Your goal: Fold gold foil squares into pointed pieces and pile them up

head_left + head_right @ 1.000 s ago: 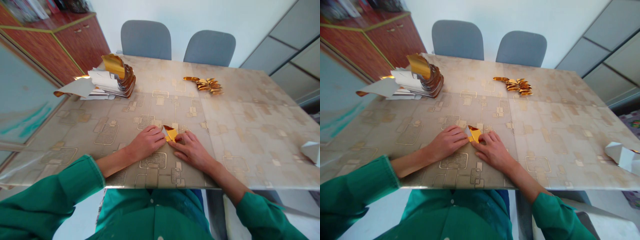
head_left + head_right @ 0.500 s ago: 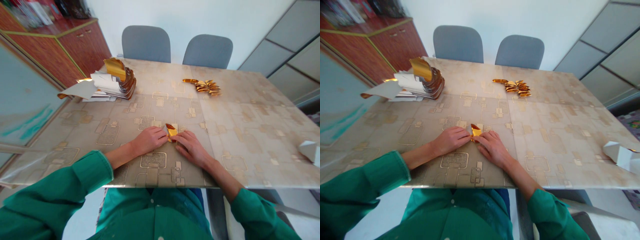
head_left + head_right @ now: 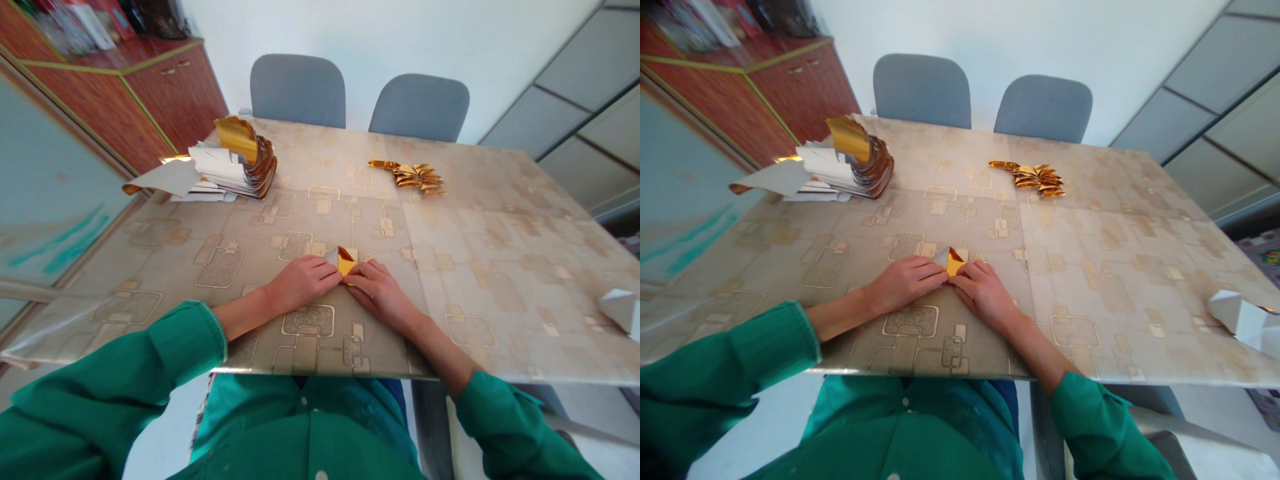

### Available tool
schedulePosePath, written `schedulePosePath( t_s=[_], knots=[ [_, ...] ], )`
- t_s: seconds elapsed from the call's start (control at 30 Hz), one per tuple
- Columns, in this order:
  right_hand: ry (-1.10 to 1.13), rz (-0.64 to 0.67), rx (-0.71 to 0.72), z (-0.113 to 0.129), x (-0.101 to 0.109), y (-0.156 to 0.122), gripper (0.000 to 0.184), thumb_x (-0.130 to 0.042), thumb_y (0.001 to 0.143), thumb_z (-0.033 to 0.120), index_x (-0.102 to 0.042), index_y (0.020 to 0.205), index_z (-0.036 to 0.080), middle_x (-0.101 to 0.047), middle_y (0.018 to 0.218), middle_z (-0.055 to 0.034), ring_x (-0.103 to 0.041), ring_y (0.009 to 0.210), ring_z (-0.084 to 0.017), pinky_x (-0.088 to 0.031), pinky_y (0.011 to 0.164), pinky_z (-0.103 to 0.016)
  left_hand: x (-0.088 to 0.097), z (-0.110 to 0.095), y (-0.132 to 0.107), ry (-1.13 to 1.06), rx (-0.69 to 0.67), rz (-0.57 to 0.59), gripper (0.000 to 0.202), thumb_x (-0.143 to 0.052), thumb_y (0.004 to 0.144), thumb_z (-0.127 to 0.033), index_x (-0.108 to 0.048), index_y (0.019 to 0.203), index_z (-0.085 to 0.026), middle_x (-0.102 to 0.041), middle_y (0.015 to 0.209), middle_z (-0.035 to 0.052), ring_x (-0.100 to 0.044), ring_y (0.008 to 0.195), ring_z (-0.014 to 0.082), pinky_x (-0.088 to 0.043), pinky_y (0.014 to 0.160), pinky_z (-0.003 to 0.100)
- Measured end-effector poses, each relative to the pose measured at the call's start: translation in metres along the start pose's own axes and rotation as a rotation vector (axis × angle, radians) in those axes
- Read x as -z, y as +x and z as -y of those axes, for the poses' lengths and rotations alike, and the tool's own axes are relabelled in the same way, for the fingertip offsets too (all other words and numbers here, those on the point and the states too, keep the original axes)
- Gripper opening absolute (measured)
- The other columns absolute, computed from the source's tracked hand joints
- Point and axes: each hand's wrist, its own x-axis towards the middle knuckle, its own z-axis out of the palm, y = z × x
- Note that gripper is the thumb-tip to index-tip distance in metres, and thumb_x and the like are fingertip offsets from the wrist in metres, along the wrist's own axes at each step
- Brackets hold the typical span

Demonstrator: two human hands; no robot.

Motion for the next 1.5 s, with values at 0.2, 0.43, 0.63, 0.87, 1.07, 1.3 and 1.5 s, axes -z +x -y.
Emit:
schedulePosePath(
  t_s=[0.2, 0.43, 0.63, 0.87, 1.07, 1.3, 1.5],
  knots=[
    [-0.005, -0.040, -0.006, -0.017, 0.011, 0.001, 0.023, -0.048, 0.100, 0.025, -0.071, 0.102, 0.020, -0.069, 0.096, -0.0089, -0.056, 0.088, -0.020, -0.049, 0.079, -0.034, -0.004, -0.004, -0.003, -0.014, 0.056, -0.001, 0.020, -0.047, 0.102, -0.028, -0.065, 0.105, -0.019, -0.068, 0.096, 0.0045, -0.063, 0.092, 0.0168, -0.050, 0.078, 0.028],
    [-0.029, 0.054, 0.089, -0.028, 0.019, 0.007, 0.021, -0.052, 0.098, 0.028, -0.072, 0.105, 0.022, -0.068, 0.105, -0.0084, -0.057, 0.096, -0.020, -0.049, 0.086, -0.035, -0.001, -0.003, -0.004, 0.015, 0.051, 0.014, 0.015, -0.053, 0.098, -0.018, -0.065, 0.106, -0.019, -0.070, 0.099, 0.0041, -0.063, 0.090, 0.0173, -0.049, 0.076, 0.029],
    [-0.045, 0.073, 0.127, -0.028, 0.015, 0.007, 0.025, -0.051, 0.099, 0.033, -0.071, 0.110, 0.022, -0.068, 0.110, -0.0082, -0.057, 0.099, -0.020, -0.048, 0.088, -0.035, -0.004, 0.001, -0.007, -0.027, 0.058, -0.035, 0.015, -0.053, 0.099, -0.023, -0.067, 0.104, -0.021, -0.071, 0.102, 0.0008, -0.063, 0.094, 0.0165, -0.049, 0.079, 0.028],
    [-0.093, 0.042, 0.097, -0.022, 0.007, 0.010, 0.026, -0.056, 0.096, 0.039, -0.072, 0.105, 0.021, -0.069, 0.105, -0.0089, -0.058, 0.096, -0.020, -0.048, 0.083, -0.036, -0.007, -0.007, -0.001, -0.027, 0.159, -0.099, 0.025, -0.052, 0.100, -0.033, -0.069, 0.088, -0.020, -0.069, 0.085, 0.0014, -0.063, 0.084, 0.0155, -0.047, 0.072, 0.026],
    [-0.093, 0.016, 0.102, -0.019, 0.006, 0.010, 0.022, -0.053, 0.098, 0.032, -0.071, 0.097, 0.020, -0.071, 0.103, -0.0086, -0.060, 0.093, -0.019, -0.049, 0.083, -0.035, -0.005, -0.010, 0.001, -0.039, 0.179, -0.074, 0.028, -0.051, 0.100, -0.037, -0.067, 0.087, -0.019, -0.068, 0.086, 0.0030, -0.062, 0.084, 0.0163, -0.046, 0.070, 0.026],
    [-0.018, 0.088, 0.125, -0.024, 0.016, 0.007, 0.019, -0.056, 0.096, 0.033, -0.070, 0.103, 0.022, -0.070, 0.113, -0.0083, -0.060, 0.097, -0.020, -0.050, 0.083, -0.037, -0.004, -0.010, -0.001, 0.001, 0.186, -0.037, 0.021, -0.050, 0.100, -0.023, -0.066, 0.087, -0.019, -0.068, 0.086, 0.0031, -0.061, 0.085, 0.0163, -0.045, 0.067, 0.025],
    [-0.073, 0.067, 0.131, -0.022, 0.015, 0.007, 0.022, -0.051, 0.099, 0.030, -0.071, 0.096, 0.022, -0.072, 0.110, -0.0077, -0.061, 0.095, -0.020, -0.048, 0.083, -0.036, -0.005, -0.010, -0.001, -0.058, 0.215, -0.061, 0.024, -0.049, 0.100, -0.024, -0.068, 0.086, -0.018, -0.069, 0.086, 0.0037, -0.062, 0.085, 0.0162, -0.049, 0.071, 0.026]
  ],
)
